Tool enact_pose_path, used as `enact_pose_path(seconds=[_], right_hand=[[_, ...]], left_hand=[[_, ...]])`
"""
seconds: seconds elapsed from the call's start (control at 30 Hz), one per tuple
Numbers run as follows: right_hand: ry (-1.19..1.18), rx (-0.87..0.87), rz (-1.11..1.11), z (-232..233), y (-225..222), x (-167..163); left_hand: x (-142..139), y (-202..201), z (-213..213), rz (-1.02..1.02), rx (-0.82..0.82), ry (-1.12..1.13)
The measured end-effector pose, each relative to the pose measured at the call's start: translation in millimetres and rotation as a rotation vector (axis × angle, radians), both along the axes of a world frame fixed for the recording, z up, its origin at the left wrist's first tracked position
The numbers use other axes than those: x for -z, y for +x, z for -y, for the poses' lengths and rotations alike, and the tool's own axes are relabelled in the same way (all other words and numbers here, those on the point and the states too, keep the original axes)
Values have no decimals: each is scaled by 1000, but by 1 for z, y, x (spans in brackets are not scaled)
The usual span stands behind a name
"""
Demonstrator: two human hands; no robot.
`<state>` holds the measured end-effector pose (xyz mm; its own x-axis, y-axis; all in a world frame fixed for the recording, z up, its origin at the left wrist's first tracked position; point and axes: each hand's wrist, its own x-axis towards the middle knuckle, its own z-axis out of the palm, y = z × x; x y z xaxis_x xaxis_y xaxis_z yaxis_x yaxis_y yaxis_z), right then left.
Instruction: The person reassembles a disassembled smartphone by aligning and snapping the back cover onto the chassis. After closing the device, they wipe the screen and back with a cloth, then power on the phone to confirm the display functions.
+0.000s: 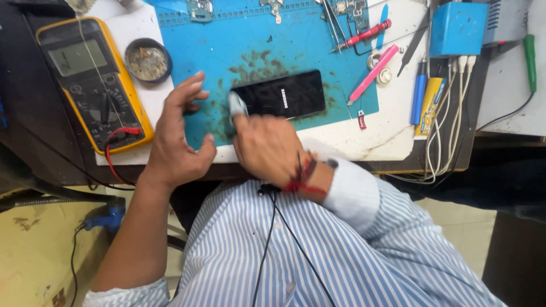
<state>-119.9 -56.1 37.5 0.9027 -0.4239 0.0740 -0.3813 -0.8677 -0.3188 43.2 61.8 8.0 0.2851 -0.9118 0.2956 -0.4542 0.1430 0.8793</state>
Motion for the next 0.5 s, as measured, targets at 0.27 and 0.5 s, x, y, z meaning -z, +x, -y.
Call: enact_pose_path(seconds=[0.27,0.5], right_hand=[[58,15,25,-5,1,-5],[56,8,39,-6,1,2]], left_hand=[[12,-12,-9,-140,-178,-108],[14,-17,-1,-176,-217,-178]])
